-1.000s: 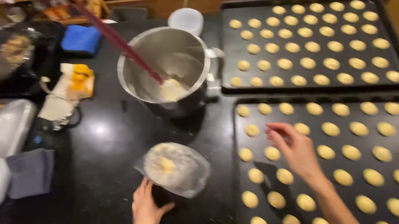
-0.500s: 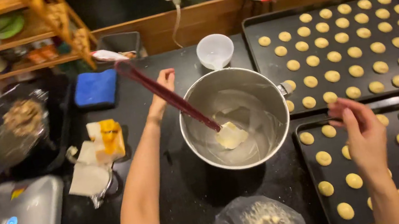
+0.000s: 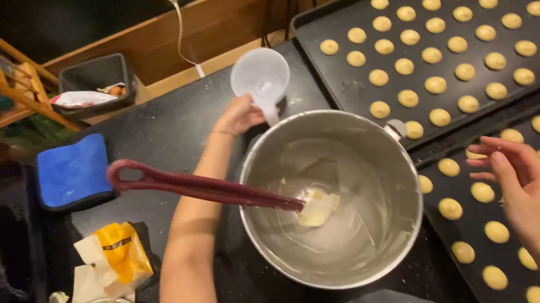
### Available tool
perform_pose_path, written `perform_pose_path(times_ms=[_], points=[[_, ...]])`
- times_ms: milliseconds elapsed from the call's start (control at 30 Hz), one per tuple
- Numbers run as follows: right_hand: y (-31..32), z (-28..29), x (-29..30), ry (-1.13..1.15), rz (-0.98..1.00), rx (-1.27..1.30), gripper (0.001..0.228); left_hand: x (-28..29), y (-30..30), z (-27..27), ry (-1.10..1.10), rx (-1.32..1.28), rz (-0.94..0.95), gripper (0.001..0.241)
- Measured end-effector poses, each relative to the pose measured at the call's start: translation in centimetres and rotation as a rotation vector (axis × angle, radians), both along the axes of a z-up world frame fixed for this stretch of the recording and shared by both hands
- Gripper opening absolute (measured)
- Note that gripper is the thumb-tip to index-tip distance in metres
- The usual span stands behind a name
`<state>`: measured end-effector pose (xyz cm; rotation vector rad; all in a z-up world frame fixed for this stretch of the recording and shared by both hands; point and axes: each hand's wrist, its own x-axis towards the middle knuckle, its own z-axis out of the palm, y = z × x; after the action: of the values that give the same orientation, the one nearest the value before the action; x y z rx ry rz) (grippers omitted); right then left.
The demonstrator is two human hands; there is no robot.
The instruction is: The person pipes batter onto baking trays and uses a finger dipped in water to flatten the peaks. Then, they refill the piping bag with more batter from a mixing bowl using a spatula.
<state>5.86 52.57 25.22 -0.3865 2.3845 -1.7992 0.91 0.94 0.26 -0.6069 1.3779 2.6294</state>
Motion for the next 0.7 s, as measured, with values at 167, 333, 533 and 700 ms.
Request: perform_pose_path(times_ms=[167, 333, 533, 700], points=[[5.6, 0.6, 1.2, 0.037, -0.068, -0.004, 0.028, 7.6, -3.1, 5.1, 0.253, -0.045, 0.06, 0.051], [12.8, 0.9, 2.0, 0.049, -0.106, -0.085, 0.027, 20.8, -4.2, 8.2, -0.074, -0.509, 0.419, 0.021], [19.0, 0.0, 2.9, -0.008, -0.09, -0.168, 0.027, 39.4, 6.8, 12.2, -0.08, -0.417, 0.7, 0.047], [21.5, -1.3, 1.9, -0.074, 0.103, -0.213, 0.027, 52.8, 21.9, 14.4, -0.09, -0.409, 0.913, 0.054]])
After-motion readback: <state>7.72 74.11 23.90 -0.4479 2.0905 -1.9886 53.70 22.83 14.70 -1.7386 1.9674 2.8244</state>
